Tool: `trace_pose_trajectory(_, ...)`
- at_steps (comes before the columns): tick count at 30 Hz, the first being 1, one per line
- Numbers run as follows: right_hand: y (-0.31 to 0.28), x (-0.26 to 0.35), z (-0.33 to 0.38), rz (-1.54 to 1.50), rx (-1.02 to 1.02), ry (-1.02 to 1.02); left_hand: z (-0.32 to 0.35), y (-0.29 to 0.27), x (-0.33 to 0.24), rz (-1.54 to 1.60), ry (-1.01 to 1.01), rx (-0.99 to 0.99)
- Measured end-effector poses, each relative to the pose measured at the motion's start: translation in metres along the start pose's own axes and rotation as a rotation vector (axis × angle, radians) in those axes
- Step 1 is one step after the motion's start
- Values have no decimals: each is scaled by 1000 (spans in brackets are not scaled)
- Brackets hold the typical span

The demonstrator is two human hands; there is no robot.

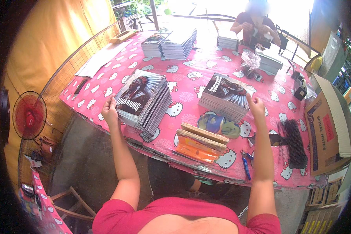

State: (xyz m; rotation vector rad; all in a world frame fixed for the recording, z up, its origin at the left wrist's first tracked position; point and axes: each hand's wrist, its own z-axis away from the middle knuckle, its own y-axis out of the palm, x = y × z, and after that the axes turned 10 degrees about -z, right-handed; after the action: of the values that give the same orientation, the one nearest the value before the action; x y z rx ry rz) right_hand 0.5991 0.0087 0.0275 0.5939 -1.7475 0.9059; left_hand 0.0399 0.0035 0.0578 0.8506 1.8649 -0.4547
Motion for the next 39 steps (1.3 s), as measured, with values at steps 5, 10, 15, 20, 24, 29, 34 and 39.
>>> trace_pose_trajectory(5, 19, 8, 7, -59, 212, 196, -7, -30, 7, -216, -10, -10)
trace_pose_trajectory(10, -47, 1, 24, 286, 14, -411, 50, -15, -90, -587, 319, -200)
trace_pose_trajectory(15, -57, 59, 135, -396, 111, -374, 137, 52, -142, 72, 190, 502)
trace_pose_trajectory(20, -43, 63, 190, -294, 510, -313, 152, 69, -153, 146, 64, 811)
trace_pose_trajectory(24, -48, 67, 197, -6, 373, -531, 158, 72, -147, 188, 172, 923)
trace_pose_trajectory(29, -45, 36, 201, -161, 365, -497, 167, 78, -144, 285, 102, 909)
trace_pose_trajectory(34, -45, 59, 213, -88, 410, -417, 164, 70, -147, 261, 94, 921)
trace_pose_trajectory(39, -42, 47, 227, 60, 434, -347, 166, 70, -128, 183, 85, 968)
